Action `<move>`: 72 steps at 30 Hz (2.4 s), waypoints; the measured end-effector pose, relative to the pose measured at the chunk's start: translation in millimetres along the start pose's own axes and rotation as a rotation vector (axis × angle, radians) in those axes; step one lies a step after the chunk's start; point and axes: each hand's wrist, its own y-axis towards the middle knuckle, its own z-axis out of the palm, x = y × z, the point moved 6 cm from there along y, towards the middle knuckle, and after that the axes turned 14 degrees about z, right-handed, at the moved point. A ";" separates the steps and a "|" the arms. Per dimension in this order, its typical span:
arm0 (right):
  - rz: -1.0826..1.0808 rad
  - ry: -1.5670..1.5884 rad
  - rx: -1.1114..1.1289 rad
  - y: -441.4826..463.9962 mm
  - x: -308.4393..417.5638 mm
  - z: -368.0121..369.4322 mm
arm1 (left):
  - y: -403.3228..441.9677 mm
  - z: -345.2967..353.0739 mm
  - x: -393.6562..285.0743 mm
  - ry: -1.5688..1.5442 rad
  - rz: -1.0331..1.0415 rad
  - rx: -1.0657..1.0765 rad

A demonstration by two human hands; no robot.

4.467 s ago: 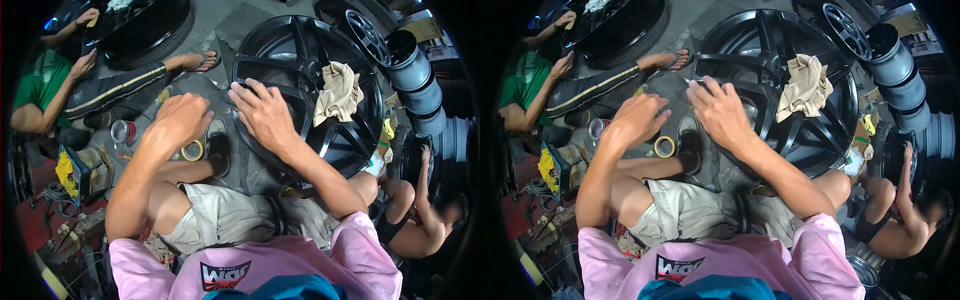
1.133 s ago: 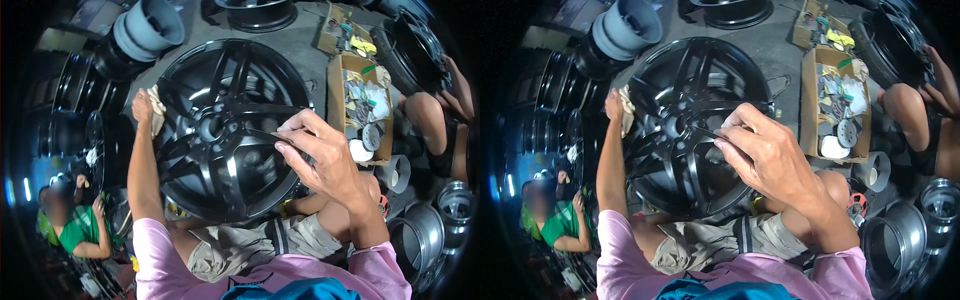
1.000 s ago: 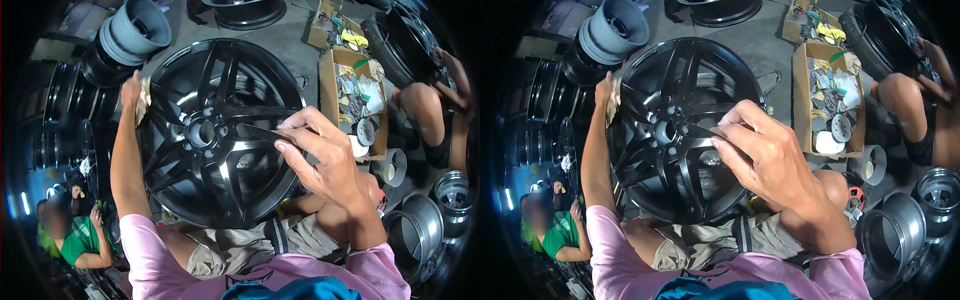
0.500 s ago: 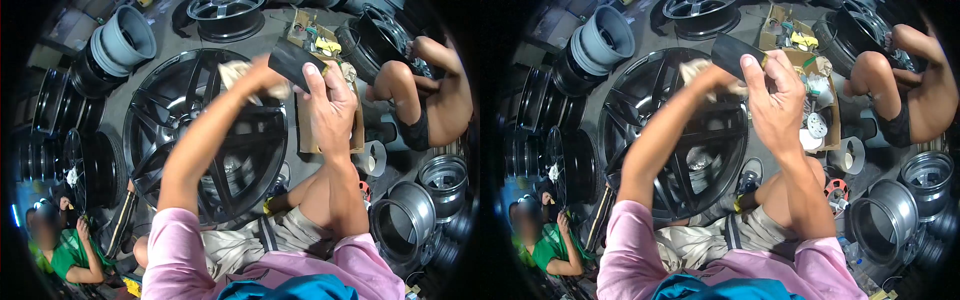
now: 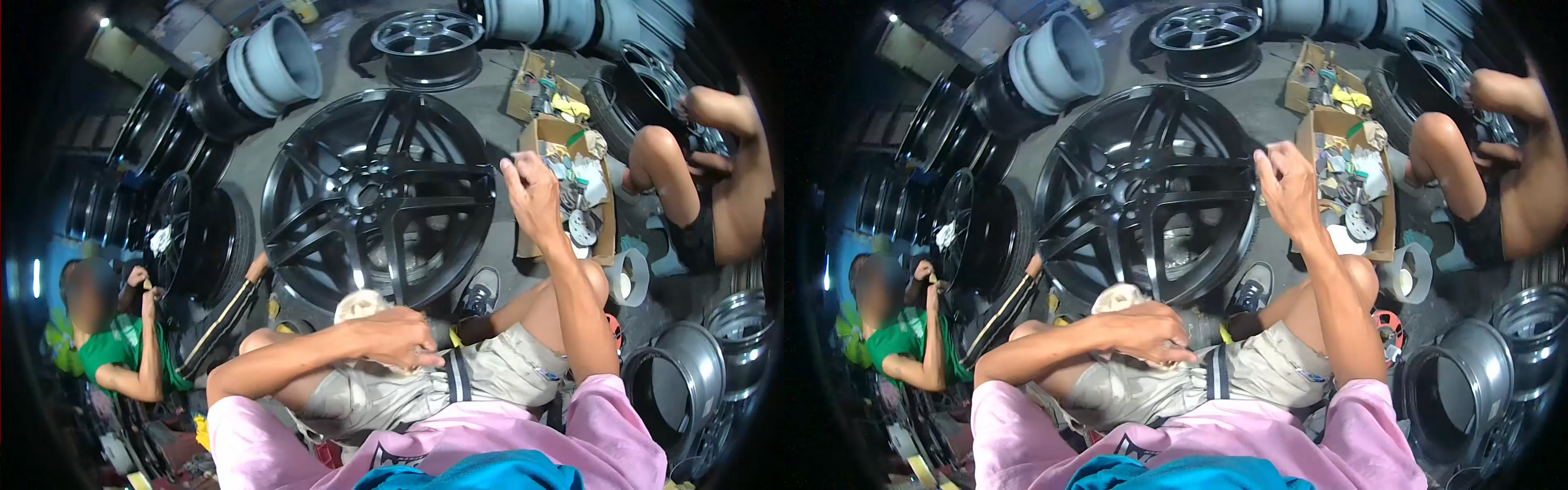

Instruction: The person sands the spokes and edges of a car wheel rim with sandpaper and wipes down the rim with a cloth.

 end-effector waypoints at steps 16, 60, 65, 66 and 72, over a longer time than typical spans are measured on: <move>-0.274 -0.596 0.247 -22.1 35.5 85.9 | -215.2 -135.9 171.2 0.628 -0.802 -0.863; -0.188 -0.155 0.251 6.8 69.7 90.7 | -355.2 -6.7 197.0 -0.179 -1.046 -1.070; -0.208 -0.162 0.242 11.4 67.7 88.3 | -333.9 -23.0 173.5 -0.090 -1.028 -0.878; -0.219 -0.163 0.220 15.2 67.5 86.4 | -331.6 -22.0 176.6 -0.143 -1.068 -0.821; -0.082 -0.245 0.106 36.4 42.0 65.9 | -298.6 -22.2 154.5 -0.274 -1.019 -0.985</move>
